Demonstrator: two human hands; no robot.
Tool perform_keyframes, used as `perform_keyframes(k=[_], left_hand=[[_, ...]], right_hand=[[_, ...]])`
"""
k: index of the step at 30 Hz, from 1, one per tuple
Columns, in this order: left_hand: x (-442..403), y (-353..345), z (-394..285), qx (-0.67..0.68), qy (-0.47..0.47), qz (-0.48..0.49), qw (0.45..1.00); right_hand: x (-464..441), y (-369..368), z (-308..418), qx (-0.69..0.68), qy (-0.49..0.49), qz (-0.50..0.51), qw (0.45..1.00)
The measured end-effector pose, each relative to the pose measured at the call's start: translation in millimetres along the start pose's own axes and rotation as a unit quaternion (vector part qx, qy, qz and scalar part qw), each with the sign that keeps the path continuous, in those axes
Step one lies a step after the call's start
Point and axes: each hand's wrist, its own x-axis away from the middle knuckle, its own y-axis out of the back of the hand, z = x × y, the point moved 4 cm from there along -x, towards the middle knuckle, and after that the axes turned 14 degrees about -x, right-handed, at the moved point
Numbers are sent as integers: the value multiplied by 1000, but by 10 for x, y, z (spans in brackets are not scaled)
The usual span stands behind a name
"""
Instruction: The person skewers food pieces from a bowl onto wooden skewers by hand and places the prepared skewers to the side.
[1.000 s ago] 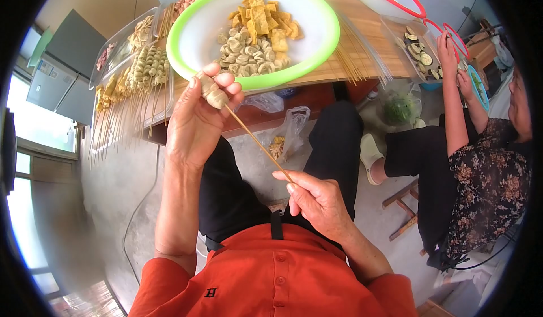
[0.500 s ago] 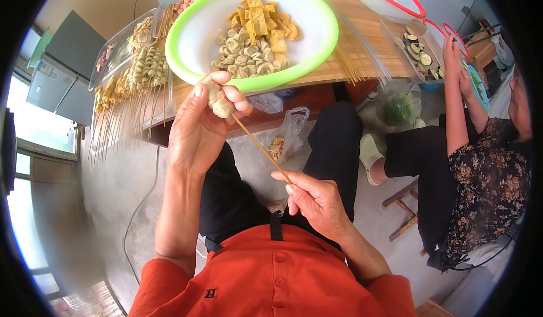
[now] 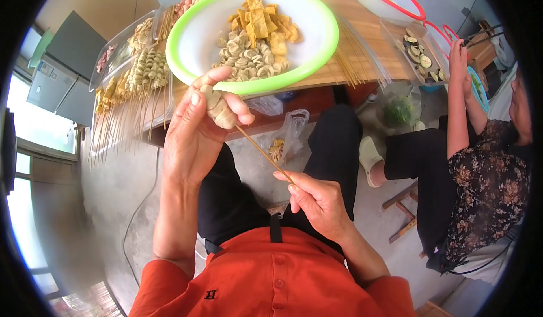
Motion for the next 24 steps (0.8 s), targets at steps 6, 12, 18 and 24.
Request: perform_keyframes(k=[6,12,18,24], left_hand=[[29,7,0,-59,-25,27,998],[51,-15,-56,-110,-50,79,990],[101,-34,-37,-100,-24,70,992],[101,-72,4,-113,-6,84,990]], right_hand=[[23,72,-65,35,58,-12,998],[12,87,-49,76,86,-16,993],[8,64,-67,64,93,-14,993],[-24,37,-41,66,85,-6,994]])
